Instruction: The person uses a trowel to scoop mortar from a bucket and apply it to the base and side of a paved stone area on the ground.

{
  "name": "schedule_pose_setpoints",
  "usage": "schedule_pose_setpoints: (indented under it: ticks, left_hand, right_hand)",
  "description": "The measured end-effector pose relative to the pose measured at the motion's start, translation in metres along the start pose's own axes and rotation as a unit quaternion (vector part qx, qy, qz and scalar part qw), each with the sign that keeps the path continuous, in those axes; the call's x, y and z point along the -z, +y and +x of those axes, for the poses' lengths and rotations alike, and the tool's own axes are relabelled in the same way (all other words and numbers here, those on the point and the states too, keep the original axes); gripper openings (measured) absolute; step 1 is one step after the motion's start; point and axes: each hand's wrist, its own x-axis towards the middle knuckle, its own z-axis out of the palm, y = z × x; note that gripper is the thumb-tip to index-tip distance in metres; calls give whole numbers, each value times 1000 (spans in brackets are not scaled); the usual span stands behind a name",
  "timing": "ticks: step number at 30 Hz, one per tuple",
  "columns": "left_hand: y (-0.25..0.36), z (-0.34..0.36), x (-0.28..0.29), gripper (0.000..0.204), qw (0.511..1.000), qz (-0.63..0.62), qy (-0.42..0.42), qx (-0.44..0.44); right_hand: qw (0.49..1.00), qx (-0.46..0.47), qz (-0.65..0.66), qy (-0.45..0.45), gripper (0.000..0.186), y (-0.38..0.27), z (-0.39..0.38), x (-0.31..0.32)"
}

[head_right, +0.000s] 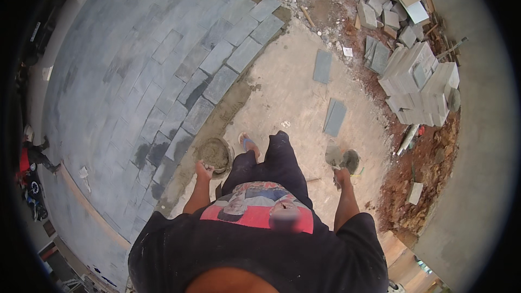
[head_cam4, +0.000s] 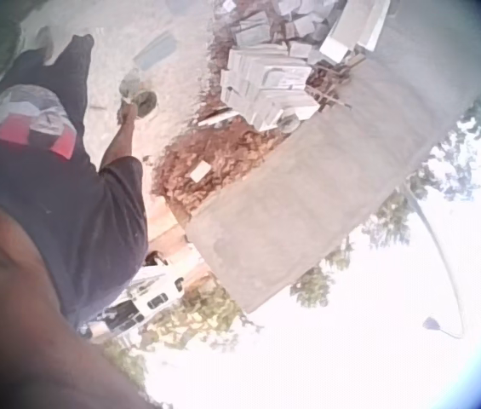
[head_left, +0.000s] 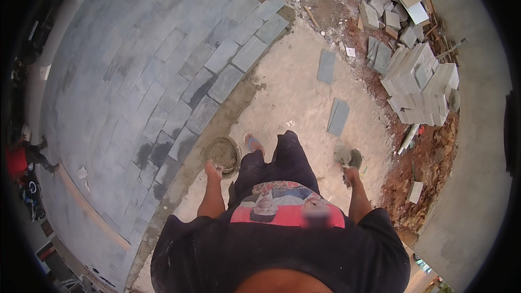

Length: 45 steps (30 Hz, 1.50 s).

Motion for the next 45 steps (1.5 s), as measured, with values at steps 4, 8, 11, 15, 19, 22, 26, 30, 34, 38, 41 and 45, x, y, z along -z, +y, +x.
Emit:
schedule_pose_setpoints:
  ticks: [4,8,11,15,19,22,26,30,34,38,41,45]
  left_hand:
    - [4,-37,-69,19,999,30,-11,-2]
    - [2,-32,-103,15,999,28,-2,-24]
    - [-3,-26,-124,16,1000,6,23,-16]
    - [-26,-45,-165,16,999,21,48,-11]
    - [-33,-45,-187,14,993,-43,98,-47]
    - [-53,-61,-213,14,986,-84,125,-72]
    - [-74,-107,-248,14,982,-109,122,-89]
    - [-86,-127,-293,15,966,-180,165,-88]
    - [-130,-102,-327,27,962,-241,115,-51]
    - [-159,-78,-373,37,959,-258,117,-27]
    - [-198,-58,-389,33,955,-280,97,-26]
    - [-231,-38,-438,21,958,-252,132,-33]
  right_hand:
    - [1000,26,-3,16,37,4,12,11]
    - [988,76,-134,17,39,-49,32,16]
    - [971,141,-192,24,42,-88,68,27]
    - [989,99,-109,-19,43,-134,149,56]
    - [987,95,-108,-65,40,-220,241,78]
    - [972,116,-184,-94,36,-303,294,126]
    - [974,148,-162,-65,34,-394,351,195]
    - [952,275,-129,-38,42,-452,397,226]
    - [792,428,-434,8,55,-453,498,260]
    - [789,415,-453,-4,50,-457,507,247]
    - [728,415,-546,-9,45,-468,512,235]
    - [713,476,-513,-52,42,-500,519,212]
